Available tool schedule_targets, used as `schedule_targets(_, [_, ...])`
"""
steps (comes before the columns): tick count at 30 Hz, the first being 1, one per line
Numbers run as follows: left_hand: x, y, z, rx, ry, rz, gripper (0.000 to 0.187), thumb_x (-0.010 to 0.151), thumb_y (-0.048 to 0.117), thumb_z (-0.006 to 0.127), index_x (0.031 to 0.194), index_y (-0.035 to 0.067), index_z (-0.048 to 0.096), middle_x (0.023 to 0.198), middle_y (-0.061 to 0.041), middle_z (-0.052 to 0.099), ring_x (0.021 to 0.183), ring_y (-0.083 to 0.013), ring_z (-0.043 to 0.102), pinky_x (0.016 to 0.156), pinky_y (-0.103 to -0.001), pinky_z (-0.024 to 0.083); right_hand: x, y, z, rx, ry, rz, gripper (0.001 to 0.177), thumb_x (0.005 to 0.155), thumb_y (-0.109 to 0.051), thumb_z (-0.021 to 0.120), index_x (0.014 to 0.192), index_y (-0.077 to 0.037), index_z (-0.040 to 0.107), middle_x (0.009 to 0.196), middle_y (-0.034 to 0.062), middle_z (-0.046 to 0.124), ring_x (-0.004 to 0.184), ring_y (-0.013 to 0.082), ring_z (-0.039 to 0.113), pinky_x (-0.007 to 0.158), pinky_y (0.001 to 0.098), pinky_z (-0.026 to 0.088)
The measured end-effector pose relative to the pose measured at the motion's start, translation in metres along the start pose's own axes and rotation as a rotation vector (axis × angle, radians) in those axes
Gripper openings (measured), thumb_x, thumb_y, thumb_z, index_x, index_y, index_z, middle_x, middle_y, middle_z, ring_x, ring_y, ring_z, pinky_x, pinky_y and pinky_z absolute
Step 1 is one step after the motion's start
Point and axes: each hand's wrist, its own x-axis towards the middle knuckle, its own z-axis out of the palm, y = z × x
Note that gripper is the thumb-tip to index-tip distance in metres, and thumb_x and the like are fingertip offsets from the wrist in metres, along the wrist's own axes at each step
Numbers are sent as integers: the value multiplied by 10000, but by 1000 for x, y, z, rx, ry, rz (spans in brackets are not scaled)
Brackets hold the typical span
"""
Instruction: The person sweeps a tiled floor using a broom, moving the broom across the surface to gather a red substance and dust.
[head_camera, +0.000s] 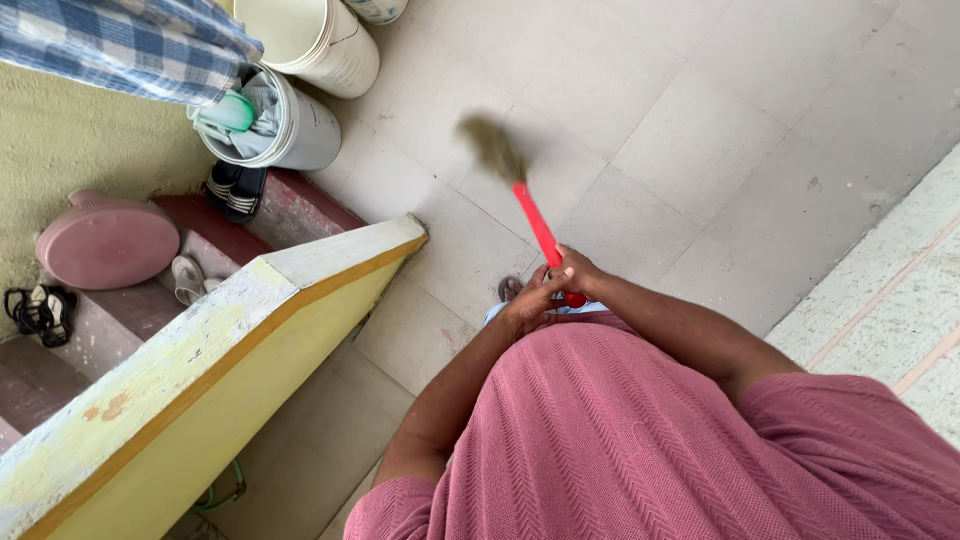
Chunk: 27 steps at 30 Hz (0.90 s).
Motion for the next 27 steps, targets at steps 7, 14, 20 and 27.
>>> schedule_targets(7, [-3,18,-12,-87,29,25,1260,725,621,779,1596,169,-11,1542,-239,360,1264,-369,562,1016,-533,545,-25,-38,3,-191,51,-344,816,889,-106,653,1583,-15,234,1215,259,637,1055,357,665,825,457,579])
schedule_targets(14, [27,24,-68,-293,87,-55,980,832,783,628,1429,15,512,1222,-226,546,991,-317,613,859,-451,572,50,-71,17,302,-412,388,314,1008,-88,465,1284,54,509,778,100,594,549,163,546,444,296,475])
schedule_targets(20, [-12,79,-94,-184,132,45,1223,778,583,720,1608,261,-119,1526,-226,391,1278,-382,567,982,-514,531,97,-101,29,318,-52,222,508,935,-52,550,1442,-79,529,963,180,731,632,215,623,525,351,541])
schedule_targets(27, [-29,111,-122,-141,108,84,1311,781,610,751,1608,241,-198,1608,-264,275,1361,-426,473,998,-535,541,37,-191,31,-491,156,-96,706,929,-180,679,1544,-46,358,1210,251,681,1039,328,683,861,417,572])
